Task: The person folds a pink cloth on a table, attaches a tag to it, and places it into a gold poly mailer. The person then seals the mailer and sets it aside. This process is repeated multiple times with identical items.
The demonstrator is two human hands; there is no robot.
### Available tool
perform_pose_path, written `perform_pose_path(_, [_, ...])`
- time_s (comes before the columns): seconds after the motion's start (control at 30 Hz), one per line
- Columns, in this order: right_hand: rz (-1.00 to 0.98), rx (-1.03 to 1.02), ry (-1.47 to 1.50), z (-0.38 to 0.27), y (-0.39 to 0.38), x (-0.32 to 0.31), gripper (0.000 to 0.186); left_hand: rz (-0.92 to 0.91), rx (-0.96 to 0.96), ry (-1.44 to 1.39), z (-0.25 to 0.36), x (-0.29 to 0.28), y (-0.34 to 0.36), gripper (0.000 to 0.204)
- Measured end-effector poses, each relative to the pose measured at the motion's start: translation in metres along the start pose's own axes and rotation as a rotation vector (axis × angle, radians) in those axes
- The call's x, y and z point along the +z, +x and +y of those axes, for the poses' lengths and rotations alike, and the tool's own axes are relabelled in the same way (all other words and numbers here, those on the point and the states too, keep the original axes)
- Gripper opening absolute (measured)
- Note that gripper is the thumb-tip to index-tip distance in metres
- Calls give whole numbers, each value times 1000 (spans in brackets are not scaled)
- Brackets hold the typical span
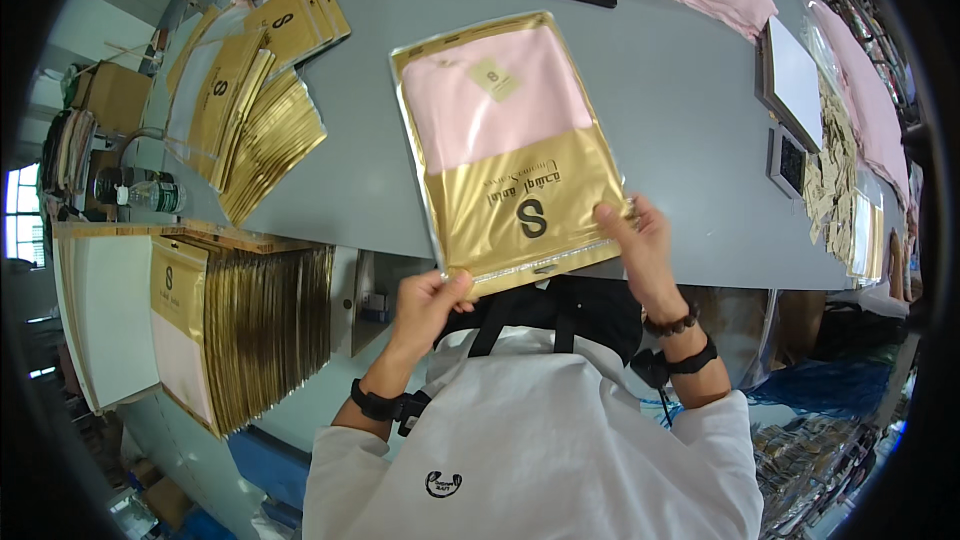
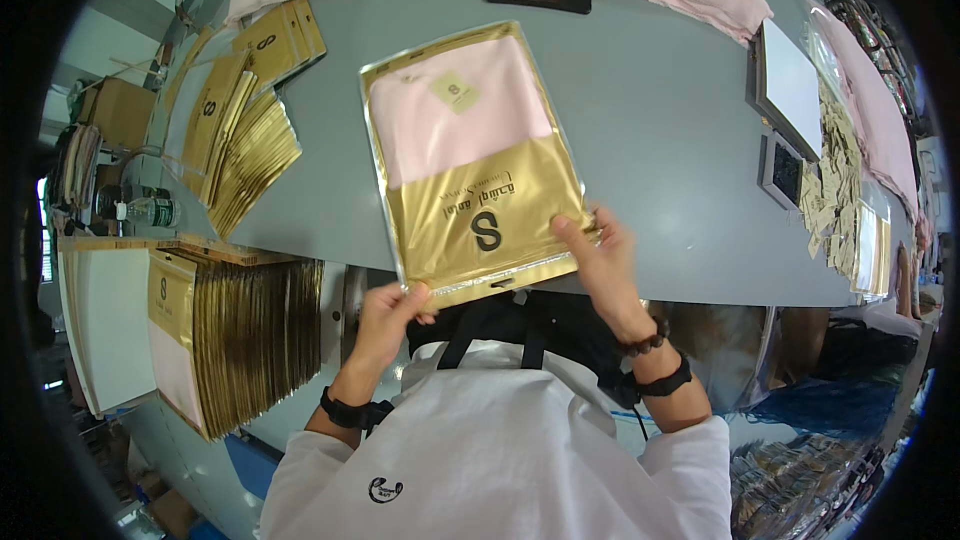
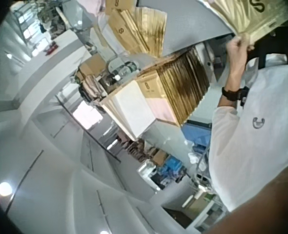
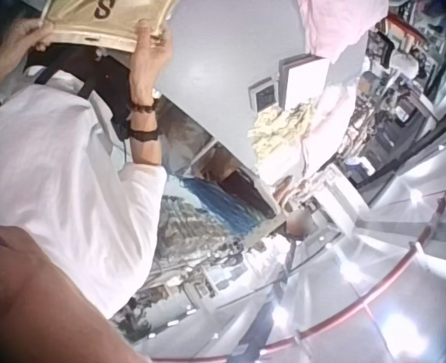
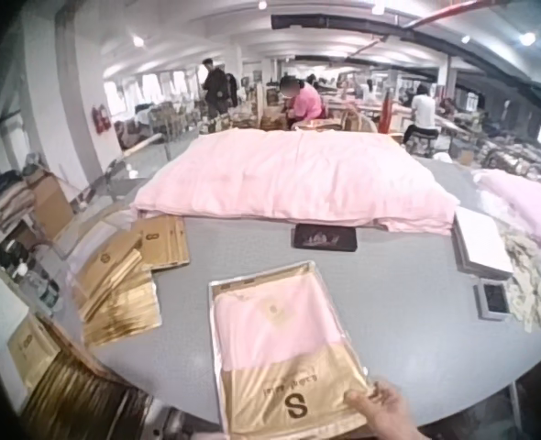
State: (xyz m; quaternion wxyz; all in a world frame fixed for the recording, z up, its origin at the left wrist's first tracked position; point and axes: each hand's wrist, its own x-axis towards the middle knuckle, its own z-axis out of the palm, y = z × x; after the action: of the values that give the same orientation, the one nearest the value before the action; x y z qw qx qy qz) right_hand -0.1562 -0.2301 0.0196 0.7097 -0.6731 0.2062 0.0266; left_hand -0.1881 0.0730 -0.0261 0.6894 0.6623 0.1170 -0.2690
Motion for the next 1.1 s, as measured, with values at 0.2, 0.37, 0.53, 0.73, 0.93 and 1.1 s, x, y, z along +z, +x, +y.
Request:
perform_pose_path(0.2, [-216,-909,-817,-116,-8,-15,31,-66,313,113,27,17,5,34])
perform_pose_path(0.37, [-905,-1027,-731,-137,-45,4,45,-290,465,-501,57,-2,11,85])
perform_pose_path(0.53, [-762,-843,-704,-95,-40,7,37,151,-54,39,76,-15,21,52])
perform_pose_path(0.73, [-539,-719,-808,-65,-33,-11,20,670,575,-214,64,-36,-9,38])
perform_pose_path(0.93, [-500,-623,-816,-39,-23,-27,14,1597,699,-355,54,-152,-72,49])
perform_pose_path(1.1, [-537,-555,-831,-26,-15,-25,16,1685,901,-462,35,-237,-140,43])
